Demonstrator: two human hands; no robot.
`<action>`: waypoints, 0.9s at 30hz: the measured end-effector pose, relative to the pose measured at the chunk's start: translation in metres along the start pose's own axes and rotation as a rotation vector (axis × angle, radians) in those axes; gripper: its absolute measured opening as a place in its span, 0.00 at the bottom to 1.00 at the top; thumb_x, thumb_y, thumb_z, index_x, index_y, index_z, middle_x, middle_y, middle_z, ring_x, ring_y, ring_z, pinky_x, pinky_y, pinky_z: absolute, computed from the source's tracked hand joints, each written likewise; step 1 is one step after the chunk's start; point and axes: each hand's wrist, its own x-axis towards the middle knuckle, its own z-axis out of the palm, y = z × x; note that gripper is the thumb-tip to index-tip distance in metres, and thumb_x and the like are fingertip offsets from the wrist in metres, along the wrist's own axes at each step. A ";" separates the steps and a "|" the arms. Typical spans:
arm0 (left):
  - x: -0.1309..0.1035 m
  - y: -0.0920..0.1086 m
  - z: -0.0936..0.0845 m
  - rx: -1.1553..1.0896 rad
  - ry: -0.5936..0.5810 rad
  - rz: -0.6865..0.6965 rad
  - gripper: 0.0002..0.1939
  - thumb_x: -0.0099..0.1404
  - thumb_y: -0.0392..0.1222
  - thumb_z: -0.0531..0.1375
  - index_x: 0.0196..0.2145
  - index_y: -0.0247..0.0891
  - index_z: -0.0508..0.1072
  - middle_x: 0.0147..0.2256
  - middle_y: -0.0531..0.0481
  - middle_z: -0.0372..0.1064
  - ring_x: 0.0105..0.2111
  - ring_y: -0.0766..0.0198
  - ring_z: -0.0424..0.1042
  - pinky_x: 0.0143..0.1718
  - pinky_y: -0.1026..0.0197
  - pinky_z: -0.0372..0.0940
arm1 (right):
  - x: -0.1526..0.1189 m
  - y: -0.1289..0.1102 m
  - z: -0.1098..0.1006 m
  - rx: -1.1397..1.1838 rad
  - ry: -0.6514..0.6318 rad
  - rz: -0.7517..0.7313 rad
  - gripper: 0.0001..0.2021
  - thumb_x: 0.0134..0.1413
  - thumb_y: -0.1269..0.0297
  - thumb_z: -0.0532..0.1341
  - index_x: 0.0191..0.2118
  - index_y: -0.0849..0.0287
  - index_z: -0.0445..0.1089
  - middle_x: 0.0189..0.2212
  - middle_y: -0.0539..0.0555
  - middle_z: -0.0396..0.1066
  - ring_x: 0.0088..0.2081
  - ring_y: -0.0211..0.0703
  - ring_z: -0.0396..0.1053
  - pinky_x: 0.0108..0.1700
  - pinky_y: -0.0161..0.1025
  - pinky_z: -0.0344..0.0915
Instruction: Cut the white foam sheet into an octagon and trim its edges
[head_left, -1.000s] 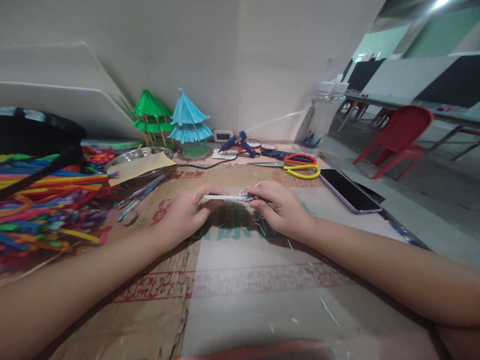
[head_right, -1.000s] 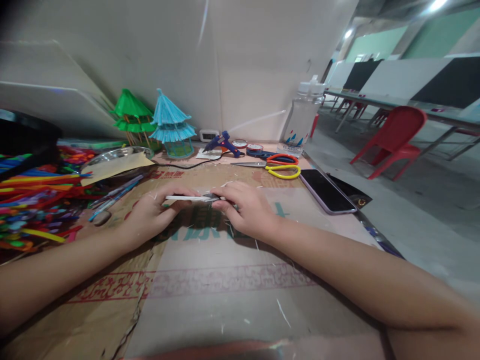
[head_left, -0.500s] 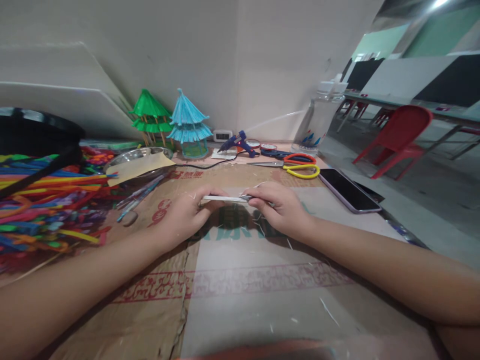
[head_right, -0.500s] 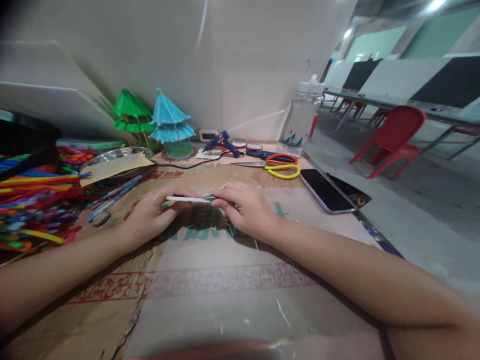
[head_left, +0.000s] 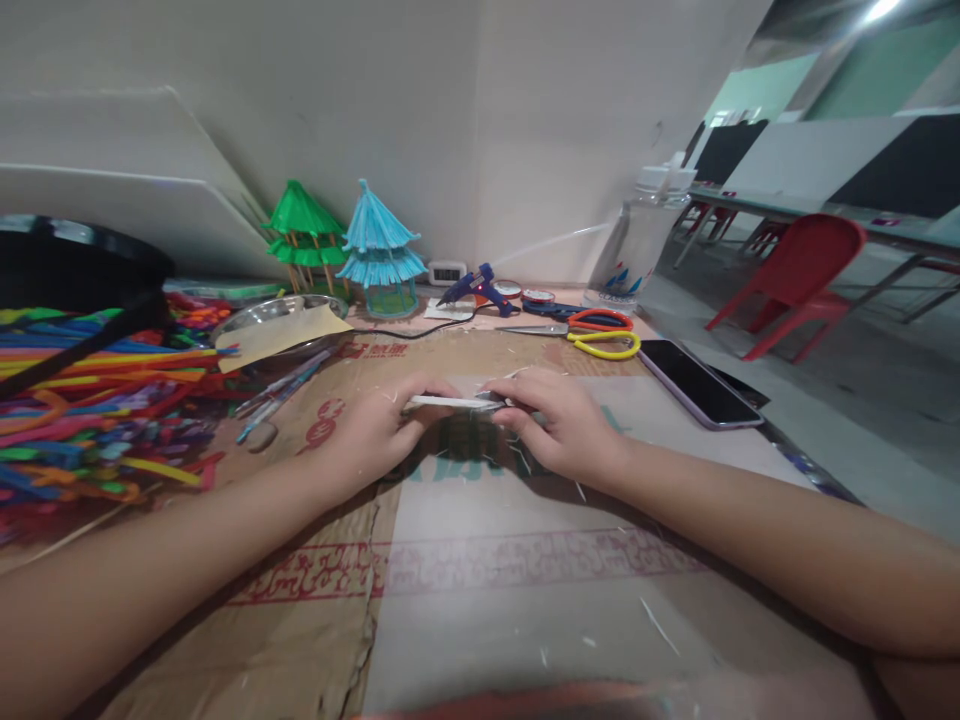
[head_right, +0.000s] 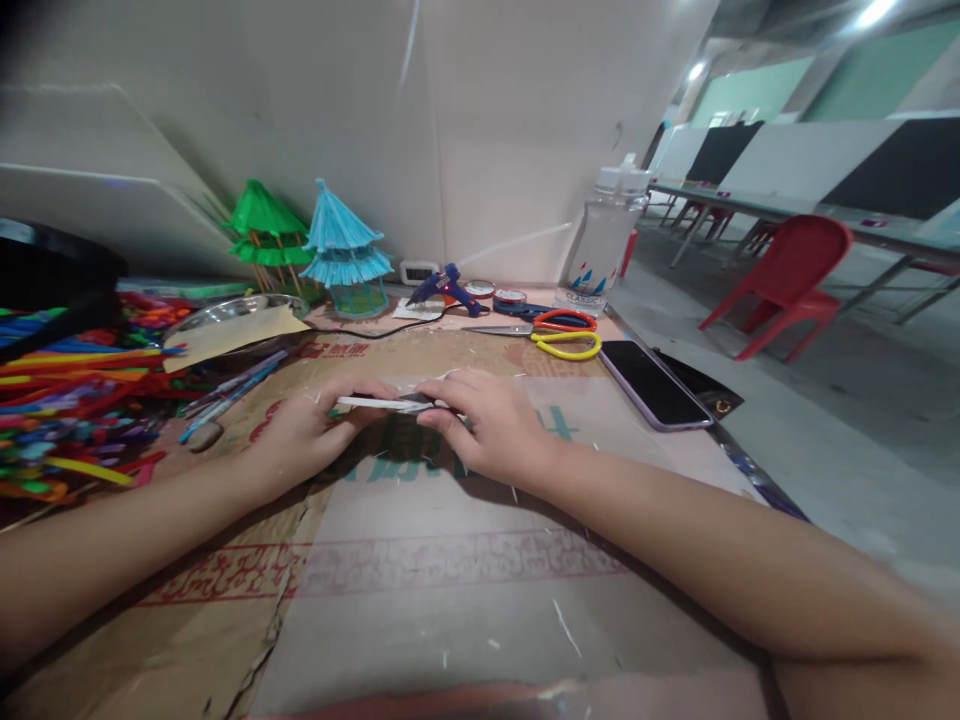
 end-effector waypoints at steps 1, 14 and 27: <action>0.000 0.000 0.000 0.005 -0.004 0.009 0.13 0.70 0.43 0.52 0.45 0.42 0.75 0.42 0.50 0.78 0.43 0.57 0.76 0.44 0.58 0.68 | 0.000 -0.001 -0.001 -0.013 -0.011 -0.011 0.17 0.68 0.58 0.53 0.47 0.65 0.73 0.32 0.58 0.74 0.34 0.45 0.69 0.38 0.40 0.63; -0.001 -0.001 0.001 0.025 0.004 0.039 0.13 0.70 0.42 0.52 0.45 0.42 0.75 0.42 0.50 0.78 0.42 0.57 0.77 0.44 0.58 0.68 | 0.002 -0.003 -0.002 -0.019 -0.013 -0.052 0.17 0.69 0.59 0.53 0.47 0.65 0.73 0.30 0.56 0.73 0.31 0.41 0.66 0.33 0.37 0.59; -0.001 0.000 -0.001 -0.015 -0.009 -0.003 0.12 0.71 0.45 0.53 0.45 0.43 0.75 0.42 0.50 0.78 0.43 0.56 0.76 0.46 0.58 0.67 | 0.002 0.001 -0.004 0.020 -0.022 -0.018 0.15 0.68 0.60 0.53 0.45 0.64 0.73 0.31 0.57 0.74 0.34 0.44 0.69 0.37 0.39 0.62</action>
